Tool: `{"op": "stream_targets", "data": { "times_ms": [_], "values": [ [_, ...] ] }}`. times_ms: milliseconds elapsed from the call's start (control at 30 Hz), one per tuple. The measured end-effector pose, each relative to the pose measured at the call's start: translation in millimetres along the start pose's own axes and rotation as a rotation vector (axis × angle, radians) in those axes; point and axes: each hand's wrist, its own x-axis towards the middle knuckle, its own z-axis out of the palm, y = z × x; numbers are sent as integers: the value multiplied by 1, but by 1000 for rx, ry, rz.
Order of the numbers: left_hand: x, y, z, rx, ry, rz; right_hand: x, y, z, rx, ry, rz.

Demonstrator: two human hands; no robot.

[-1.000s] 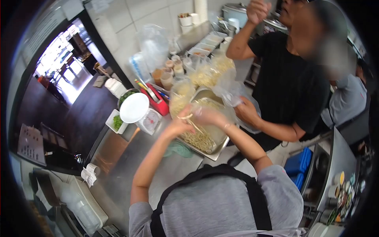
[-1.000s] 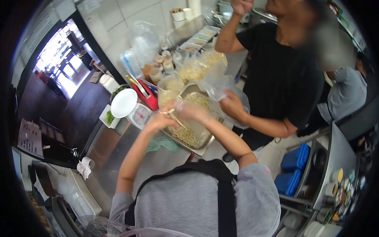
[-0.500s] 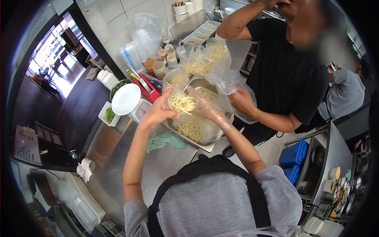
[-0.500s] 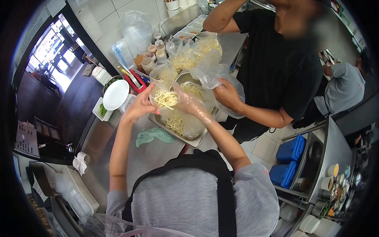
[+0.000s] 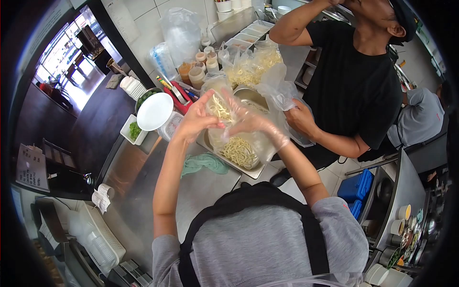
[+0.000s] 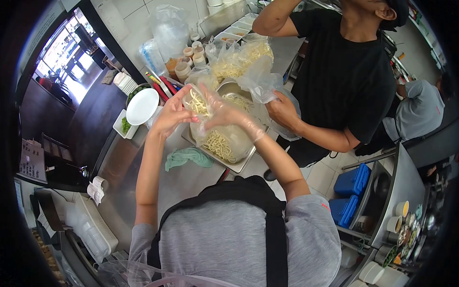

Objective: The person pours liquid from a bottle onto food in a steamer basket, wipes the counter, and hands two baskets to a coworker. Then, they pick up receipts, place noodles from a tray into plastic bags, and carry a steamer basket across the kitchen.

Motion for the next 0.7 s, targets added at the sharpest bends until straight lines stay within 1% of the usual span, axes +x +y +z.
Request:
{"op": "stream_targets", "data": {
  "times_ms": [33,100,133,167,200,233,267,300,367,400,500,533,600,633,667,700],
  "values": [
    [-3,6,5,-7,6,34,-2,18,14,-60,26,-15],
    [-8,9,0,20,32,81,2,-7,-1,48,-97,286],
    [-13,7,-4,32,48,99,7,-16,-10,26,-140,337],
    [-15,2,-12,79,58,38,11,-16,-14,6,-184,387],
    [-12,-8,-23,127,67,-23,14,0,-4,-28,98,7],
    [-8,-19,-31,173,75,-86,15,17,-4,54,69,83],
    [-4,-33,-37,210,59,-104,25,-5,-21,133,41,160],
    [-5,-36,-36,183,74,-89,31,-19,-31,210,15,237],
    [-3,-39,-31,134,99,-52,39,-25,-28,370,102,158],
    [-1,-36,-30,88,86,-73,42,-27,-23,448,147,119],
    [-7,-17,-18,96,66,24,44,-27,-5,-490,-132,-79],
    [-10,-10,-16,90,55,57,47,-30,-2,-514,-339,73],
    [-17,1,-15,76,37,124,53,-46,-12,-264,-152,17],
    [-20,8,-16,64,43,116,55,-58,-19,-136,-64,-9],
    [-23,15,-17,52,51,104,55,-78,-34,195,32,21],
    [-27,20,-18,42,60,93,49,-77,-34,40,50,-53]
  ]
}}
